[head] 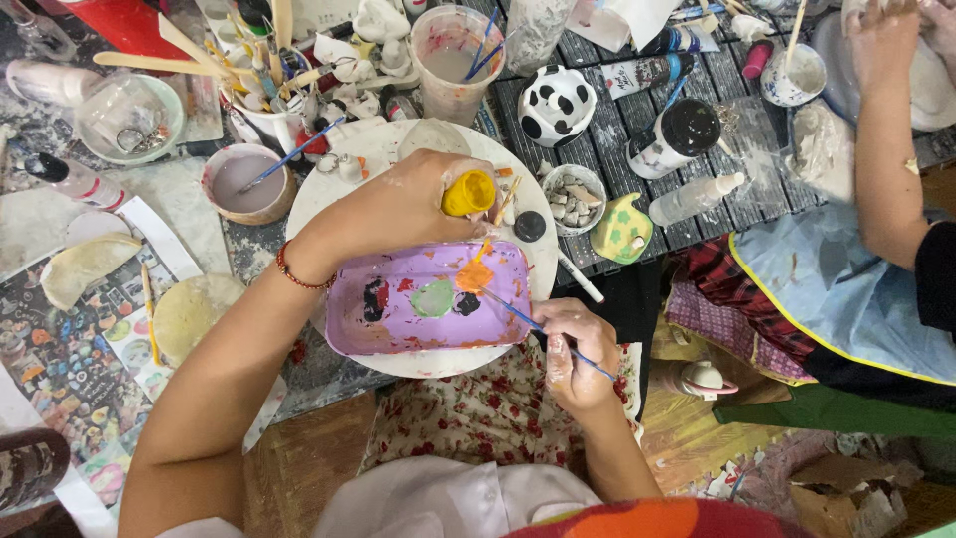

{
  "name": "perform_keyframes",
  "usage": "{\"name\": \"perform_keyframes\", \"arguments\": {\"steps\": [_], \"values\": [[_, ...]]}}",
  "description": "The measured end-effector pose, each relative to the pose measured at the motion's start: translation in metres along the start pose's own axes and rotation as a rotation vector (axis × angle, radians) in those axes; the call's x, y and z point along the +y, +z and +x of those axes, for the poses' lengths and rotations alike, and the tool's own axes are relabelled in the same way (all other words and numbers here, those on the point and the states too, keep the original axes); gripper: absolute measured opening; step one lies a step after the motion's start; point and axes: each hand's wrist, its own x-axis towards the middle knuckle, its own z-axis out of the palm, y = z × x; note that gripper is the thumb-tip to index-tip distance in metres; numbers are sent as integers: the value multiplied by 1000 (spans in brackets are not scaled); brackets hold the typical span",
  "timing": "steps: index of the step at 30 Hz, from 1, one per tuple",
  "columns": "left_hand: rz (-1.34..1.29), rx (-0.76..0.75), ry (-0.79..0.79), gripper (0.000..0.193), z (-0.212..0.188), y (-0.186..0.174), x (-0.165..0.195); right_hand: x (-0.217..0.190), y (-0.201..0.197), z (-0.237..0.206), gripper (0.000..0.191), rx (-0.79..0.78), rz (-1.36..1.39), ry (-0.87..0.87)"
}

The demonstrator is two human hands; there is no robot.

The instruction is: The person paints a small white clay figurine with orange paint using a fine brush. They then add yellow paint to a palette and continue painting the figurine.

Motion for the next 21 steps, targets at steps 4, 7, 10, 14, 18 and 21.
{"name": "perform_keyframes", "arguments": {"steps": [4, 7, 10, 14, 18, 21], "values": [[4, 0, -21, 43, -1, 2, -1, 2, 0, 3, 6, -2, -53, 3], [14, -9, -24, 41, -1, 1, -1, 5, -2, 2, 6, -39, -51, 11], [25, 6, 42, 43, 1, 0, -1, 5, -4, -1, 5, -77, -42, 6], [-28, -43, -8, 35, 0, -2, 1, 3, -6, -1, 4, -29, -55, 7], [-14, -4, 29, 40, 0, -1, 0, -2, -1, 0, 4, -51, -78, -29], [-18, 14, 45, 43, -1, 0, 0, -5, 0, 2, 5, -85, -83, -8]]}}
